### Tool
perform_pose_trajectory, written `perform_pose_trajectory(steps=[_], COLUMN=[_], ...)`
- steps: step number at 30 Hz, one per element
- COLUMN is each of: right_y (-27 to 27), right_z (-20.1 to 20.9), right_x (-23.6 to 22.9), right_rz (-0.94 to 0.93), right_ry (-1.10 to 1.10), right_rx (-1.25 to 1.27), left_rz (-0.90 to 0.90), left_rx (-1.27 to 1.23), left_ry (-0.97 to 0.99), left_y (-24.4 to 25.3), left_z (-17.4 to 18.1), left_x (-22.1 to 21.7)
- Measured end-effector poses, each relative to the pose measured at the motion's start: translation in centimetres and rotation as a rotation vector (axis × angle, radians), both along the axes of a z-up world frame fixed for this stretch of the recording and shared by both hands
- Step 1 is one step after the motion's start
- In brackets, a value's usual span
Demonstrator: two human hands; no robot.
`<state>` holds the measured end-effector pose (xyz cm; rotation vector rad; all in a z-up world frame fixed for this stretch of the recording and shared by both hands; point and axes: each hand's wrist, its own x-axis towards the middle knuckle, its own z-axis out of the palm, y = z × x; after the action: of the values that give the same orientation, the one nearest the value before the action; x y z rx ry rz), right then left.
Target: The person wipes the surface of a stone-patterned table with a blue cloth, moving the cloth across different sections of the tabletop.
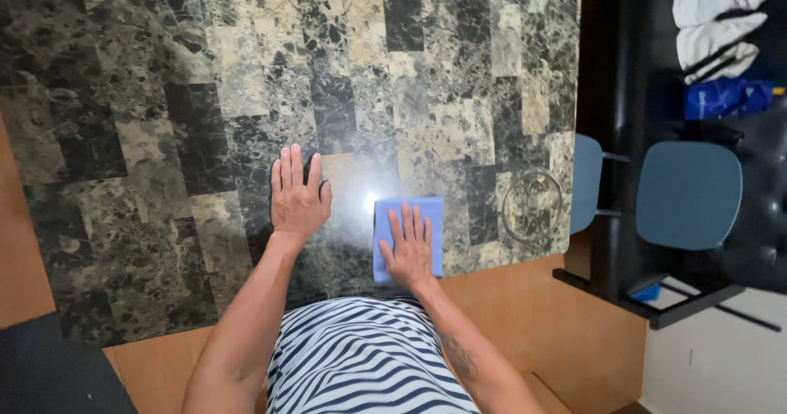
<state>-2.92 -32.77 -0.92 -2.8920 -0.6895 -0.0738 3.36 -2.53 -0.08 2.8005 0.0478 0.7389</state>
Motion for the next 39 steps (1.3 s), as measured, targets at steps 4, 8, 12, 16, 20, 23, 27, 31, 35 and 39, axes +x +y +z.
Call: perform_pose_trajectory(steps=[4, 8, 12, 16, 20, 23, 27, 31, 35, 39], right_y=[2.8, 5.9, 9.9, 14.8, 19.1, 20.2, 18.8, 12.5, 6.0, -0.4], right_z=[-0.2, 0.0, -0.8, -2.1, -2.2, -2.6, 1.0, 1.5, 2.4, 1.4], right_x=[7.9, 16.8, 27.0, 38.3, 47.4, 50.4, 46.3, 35.9, 22.6, 7.8], right_rz=[0.042, 0.095, 0.111, 0.096, 0.059, 0.063, 0.088, 0.152, 0.148, 0.104], right_ry=[-0.034, -0.051, -0.071, -0.142, -0.122, -0.080, 0.038, -0.007, 0.098, 0.143], right_rx=[0.003, -0.028, -0.036, -0.046, -0.171, -0.166, -0.199, -0.142, -0.117, -0.155], left_rz=[0.018, 0.024, 0.038, 0.058, -0.014, -0.009, -0.003, -0.039, 0.020, 0.001], left_rx=[-0.011, 0.010, 0.022, 0.027, -0.012, -0.021, -0.017, -0.020, 0.008, -0.034], left_ry=[0.006, 0.004, 0.035, 0.067, 0.254, 0.286, 0.280, 0.323, 0.034, 0.028], left_y=[-0.1, -0.1, -0.3, -0.1, 0.3, 0.3, 0.1, -0.1, -0.3, -0.3], left_z=[0.9, 1.0, 0.6, 0.8, 1.1, 1.1, 1.3, 0.8, 0.7, 0.3], left_x=[0.5, 0.8, 0.7, 0.5, 0.0, -0.1, -0.2, -0.5, 0.2, 0.1])
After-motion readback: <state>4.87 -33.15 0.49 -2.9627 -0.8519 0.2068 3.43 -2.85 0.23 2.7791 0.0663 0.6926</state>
